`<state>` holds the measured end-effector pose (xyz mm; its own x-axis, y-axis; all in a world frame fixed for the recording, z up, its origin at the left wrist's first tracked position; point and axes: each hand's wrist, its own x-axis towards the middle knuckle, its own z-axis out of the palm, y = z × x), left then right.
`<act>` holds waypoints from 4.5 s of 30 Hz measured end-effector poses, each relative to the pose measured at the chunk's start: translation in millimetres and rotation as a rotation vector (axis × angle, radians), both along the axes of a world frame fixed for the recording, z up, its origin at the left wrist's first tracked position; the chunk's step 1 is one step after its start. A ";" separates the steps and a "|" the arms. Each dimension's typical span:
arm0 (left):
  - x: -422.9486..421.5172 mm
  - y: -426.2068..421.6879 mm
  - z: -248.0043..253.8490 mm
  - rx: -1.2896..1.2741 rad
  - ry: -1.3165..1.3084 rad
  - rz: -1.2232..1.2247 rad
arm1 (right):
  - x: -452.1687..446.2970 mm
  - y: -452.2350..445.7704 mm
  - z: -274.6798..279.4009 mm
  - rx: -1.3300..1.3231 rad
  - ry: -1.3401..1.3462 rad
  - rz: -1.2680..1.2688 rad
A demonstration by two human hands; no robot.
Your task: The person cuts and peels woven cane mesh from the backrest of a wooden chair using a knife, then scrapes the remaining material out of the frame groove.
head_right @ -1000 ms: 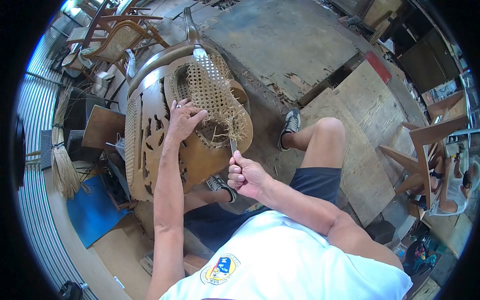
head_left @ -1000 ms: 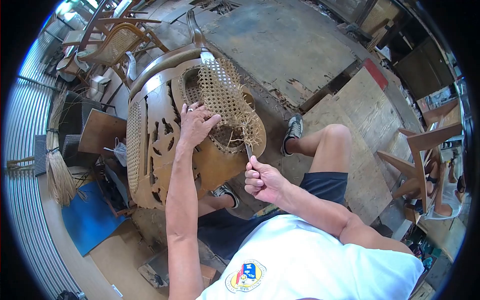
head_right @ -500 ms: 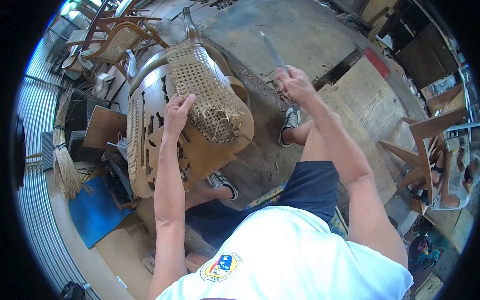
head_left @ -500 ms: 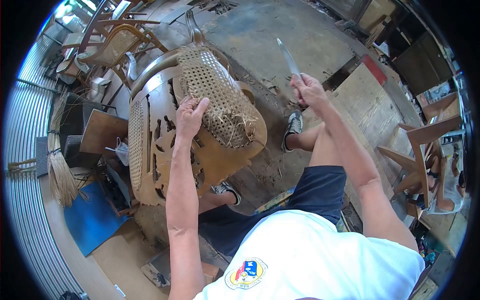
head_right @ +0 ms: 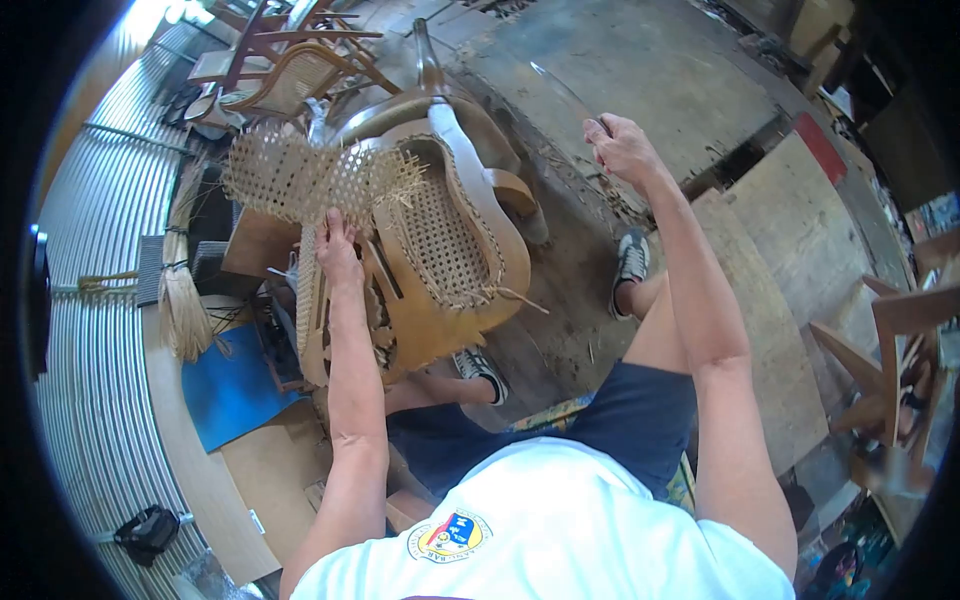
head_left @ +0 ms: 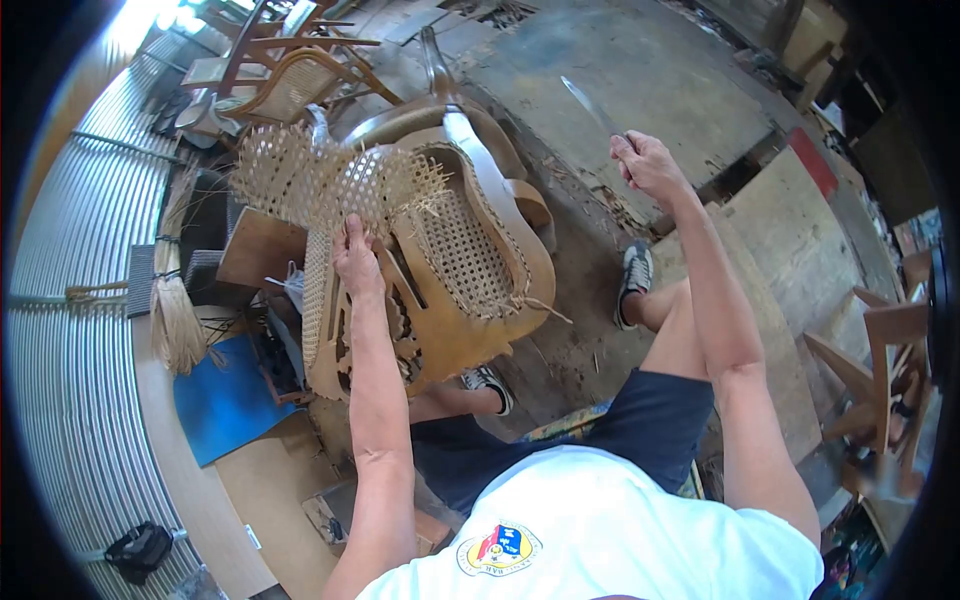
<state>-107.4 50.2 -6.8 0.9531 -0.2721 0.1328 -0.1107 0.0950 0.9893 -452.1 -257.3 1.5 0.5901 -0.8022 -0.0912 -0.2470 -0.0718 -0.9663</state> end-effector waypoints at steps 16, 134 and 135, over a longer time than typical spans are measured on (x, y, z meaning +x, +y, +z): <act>-67.6 2.9 43.2 -0.148 0.064 0.006 | -1.4 -40.4 -36.5 0.120 -0.374 -0.553; 58.7 25.1 -2.8 1.173 -0.516 0.099 | 14.2 40.8 -34.1 0.286 -0.039 0.071; 62.9 21.0 -2.1 1.235 -0.484 0.136 | 15.1 42.5 -38.9 0.219 0.041 0.044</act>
<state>-44.5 71.2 -8.9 0.9091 -0.3654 0.1999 -0.4101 -0.8691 0.2765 -437.0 -214.8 -37.4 0.6161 -0.7343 -0.2850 -0.2881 0.1267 -0.9492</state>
